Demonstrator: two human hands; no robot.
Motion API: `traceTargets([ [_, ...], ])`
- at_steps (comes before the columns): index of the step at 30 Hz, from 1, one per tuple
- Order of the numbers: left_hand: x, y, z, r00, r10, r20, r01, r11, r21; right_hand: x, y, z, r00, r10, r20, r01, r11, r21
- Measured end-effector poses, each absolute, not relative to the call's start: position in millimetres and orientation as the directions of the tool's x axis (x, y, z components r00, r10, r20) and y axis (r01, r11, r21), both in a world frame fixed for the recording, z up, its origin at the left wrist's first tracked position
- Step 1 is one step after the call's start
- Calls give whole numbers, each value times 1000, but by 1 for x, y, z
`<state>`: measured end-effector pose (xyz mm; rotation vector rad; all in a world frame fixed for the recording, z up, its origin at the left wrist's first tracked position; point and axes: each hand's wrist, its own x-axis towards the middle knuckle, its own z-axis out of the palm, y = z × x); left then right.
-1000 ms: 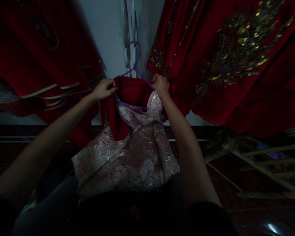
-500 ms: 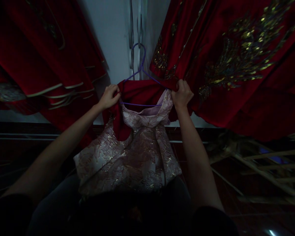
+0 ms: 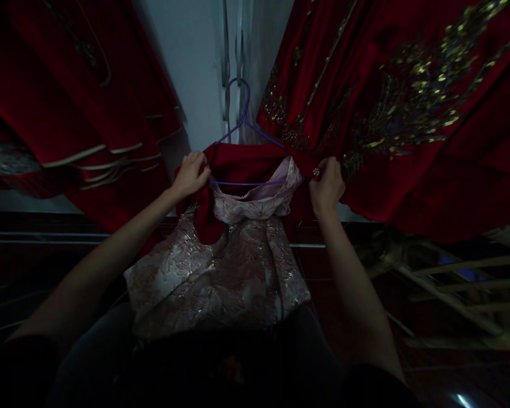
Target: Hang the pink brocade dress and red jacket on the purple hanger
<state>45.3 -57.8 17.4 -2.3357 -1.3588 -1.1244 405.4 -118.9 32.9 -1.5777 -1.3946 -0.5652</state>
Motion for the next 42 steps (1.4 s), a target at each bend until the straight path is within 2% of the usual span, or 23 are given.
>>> traceTargets([
  [7, 55, -62, 12, 196, 655, 730, 816, -522, 248, 372, -123, 24, 184, 638, 748, 847, 282, -450],
  [14, 55, -73, 7, 52, 595, 802, 809, -496, 316, 344, -104, 34, 195, 658, 728, 808, 312, -499],
  [17, 51, -79, 5, 43, 650, 759, 824, -453, 341, 344, -98, 34, 185, 604, 775, 793, 374, -481],
  [20, 47, -78, 4, 63, 733, 677, 794, -448, 411, 346, -95, 35, 120, 610, 783, 767, 444, -463],
  [25, 53, -72, 1, -15, 782, 623, 710, -430, 557, 340, -94, 32, 85, 693, 716, 645, 510, -569],
  [27, 59, -75, 1, -18, 781, 624, 733, -415, 539, 337, -92, 29, 100, 720, 687, 601, 507, -618],
  [33, 75, -87, 11, 87, 760, 644, 873, -369, 318, 331, -85, 25, 42, 838, 544, 378, 490, -785],
  [36, 90, -90, 15, 150, 773, 616, 864, -405, 298, 313, -87, 26, -12, 877, 481, 319, 459, -829],
  [39, 109, -91, 17, 284, 759, 585, 791, -531, 305, 287, -91, 25, -132, 894, 428, 264, 448, -854],
  [42, 119, -92, 14, 358, 720, 594, 705, -626, 334, 269, -92, 21, -181, 872, 456, 199, 486, -851],
])
